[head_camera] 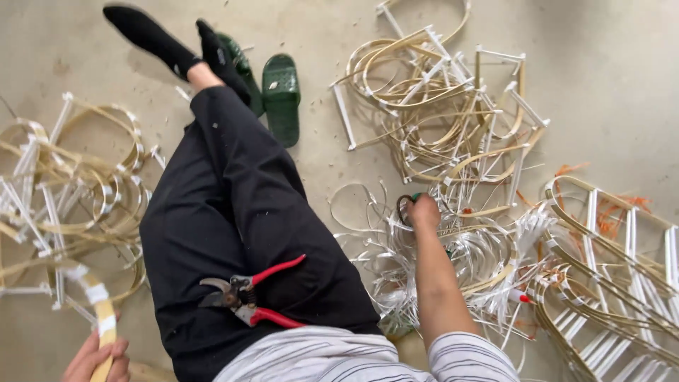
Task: The person uses shears to trim white plastic strips and then wraps the strips around the joints of curved bamboo frames by hand. They repeat this process for multiple frames while sitting on the floor surrounded by materials.
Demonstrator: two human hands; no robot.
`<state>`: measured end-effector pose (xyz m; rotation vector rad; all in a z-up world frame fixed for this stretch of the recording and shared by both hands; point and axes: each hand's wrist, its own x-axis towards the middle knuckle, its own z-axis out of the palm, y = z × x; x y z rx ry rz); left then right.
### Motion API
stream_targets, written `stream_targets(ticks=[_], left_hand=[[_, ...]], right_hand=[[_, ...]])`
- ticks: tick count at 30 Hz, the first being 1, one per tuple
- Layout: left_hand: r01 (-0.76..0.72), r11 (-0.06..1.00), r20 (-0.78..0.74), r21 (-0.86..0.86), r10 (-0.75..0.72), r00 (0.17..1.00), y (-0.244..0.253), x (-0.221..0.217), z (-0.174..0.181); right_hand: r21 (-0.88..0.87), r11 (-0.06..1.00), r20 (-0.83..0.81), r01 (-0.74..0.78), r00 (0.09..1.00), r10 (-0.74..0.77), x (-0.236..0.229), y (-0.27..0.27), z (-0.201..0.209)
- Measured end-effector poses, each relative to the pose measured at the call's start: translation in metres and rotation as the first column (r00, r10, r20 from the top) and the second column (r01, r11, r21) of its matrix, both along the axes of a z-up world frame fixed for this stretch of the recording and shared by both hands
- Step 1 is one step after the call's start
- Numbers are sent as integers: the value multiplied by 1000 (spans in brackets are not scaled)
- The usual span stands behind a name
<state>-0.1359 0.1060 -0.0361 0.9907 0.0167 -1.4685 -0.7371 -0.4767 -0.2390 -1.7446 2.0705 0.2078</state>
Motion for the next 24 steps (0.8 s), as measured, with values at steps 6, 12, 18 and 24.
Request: stream_targets(ticks=[6, 12, 18, 24], left_hand=[[-252, 928, 265, 274, 179, 947, -158, -102, 97], [-96, 974, 98, 203, 77, 992, -246, -118, 95], [-102, 992, 157, -74, 113, 981, -269, -131, 90], [-455, 889, 436, 58, 387, 812, -301, -134, 94]], right_hand=[[98, 935, 104, -340, 938, 331, 54, 21, 107], [-488, 594, 532, -640, 321, 783, 184, 110, 299], [-114, 66, 261, -991, 34, 965, 246, 164, 333], [-339, 491, 806, -803, 22, 592, 262, 148, 368]])
